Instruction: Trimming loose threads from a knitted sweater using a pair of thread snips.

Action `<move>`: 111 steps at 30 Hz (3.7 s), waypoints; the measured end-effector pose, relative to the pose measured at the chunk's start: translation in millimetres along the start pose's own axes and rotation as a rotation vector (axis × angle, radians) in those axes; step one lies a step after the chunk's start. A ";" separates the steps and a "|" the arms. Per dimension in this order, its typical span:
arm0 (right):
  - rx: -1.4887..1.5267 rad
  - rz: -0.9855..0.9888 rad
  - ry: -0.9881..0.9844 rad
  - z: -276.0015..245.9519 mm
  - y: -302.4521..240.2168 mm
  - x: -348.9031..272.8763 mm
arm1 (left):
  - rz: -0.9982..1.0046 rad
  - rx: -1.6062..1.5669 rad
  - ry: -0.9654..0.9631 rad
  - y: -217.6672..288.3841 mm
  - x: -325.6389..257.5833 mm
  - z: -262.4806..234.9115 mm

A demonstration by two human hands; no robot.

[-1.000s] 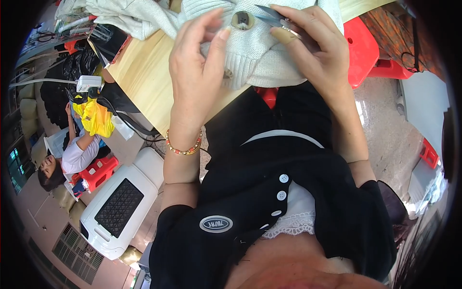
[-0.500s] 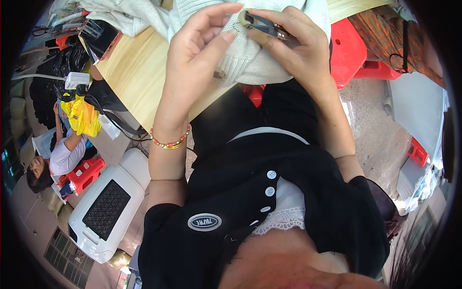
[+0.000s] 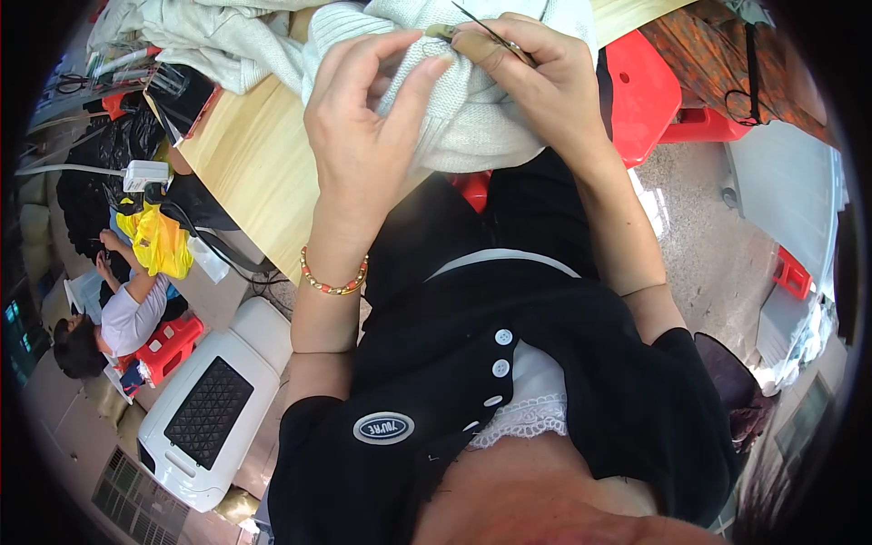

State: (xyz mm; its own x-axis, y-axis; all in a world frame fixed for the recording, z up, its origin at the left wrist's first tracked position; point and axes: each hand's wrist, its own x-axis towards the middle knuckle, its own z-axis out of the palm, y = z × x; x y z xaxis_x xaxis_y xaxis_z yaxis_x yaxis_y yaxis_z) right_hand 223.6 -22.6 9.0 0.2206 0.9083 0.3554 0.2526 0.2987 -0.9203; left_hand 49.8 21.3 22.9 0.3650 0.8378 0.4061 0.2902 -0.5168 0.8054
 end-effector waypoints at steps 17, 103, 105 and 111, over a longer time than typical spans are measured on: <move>0.008 0.223 -0.144 -7.5 -4.5 10.5 | 0.029 -0.037 0.047 -2.9 12.5 4.0; -0.465 -0.200 -0.079 -58.3 -19.9 -29.0 | 0.122 0.271 0.066 9.7 -16.4 2.5; -0.457 -0.194 -0.081 -58.0 -18.8 -29.8 | 0.108 0.283 0.100 5.0 -13.4 8.7; -0.401 -0.162 -0.099 -52.5 -16.3 -31.6 | -0.026 0.145 0.073 -4.1 -7.8 13.8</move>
State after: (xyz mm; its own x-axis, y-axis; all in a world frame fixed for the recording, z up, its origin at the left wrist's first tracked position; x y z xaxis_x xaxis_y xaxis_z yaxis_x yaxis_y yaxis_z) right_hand 262.0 -71.5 21.4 0.0620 0.8884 0.4549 0.6263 0.3202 -0.7107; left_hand 58.0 14.5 10.5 0.2917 0.8592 0.4204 0.4255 -0.5102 0.7474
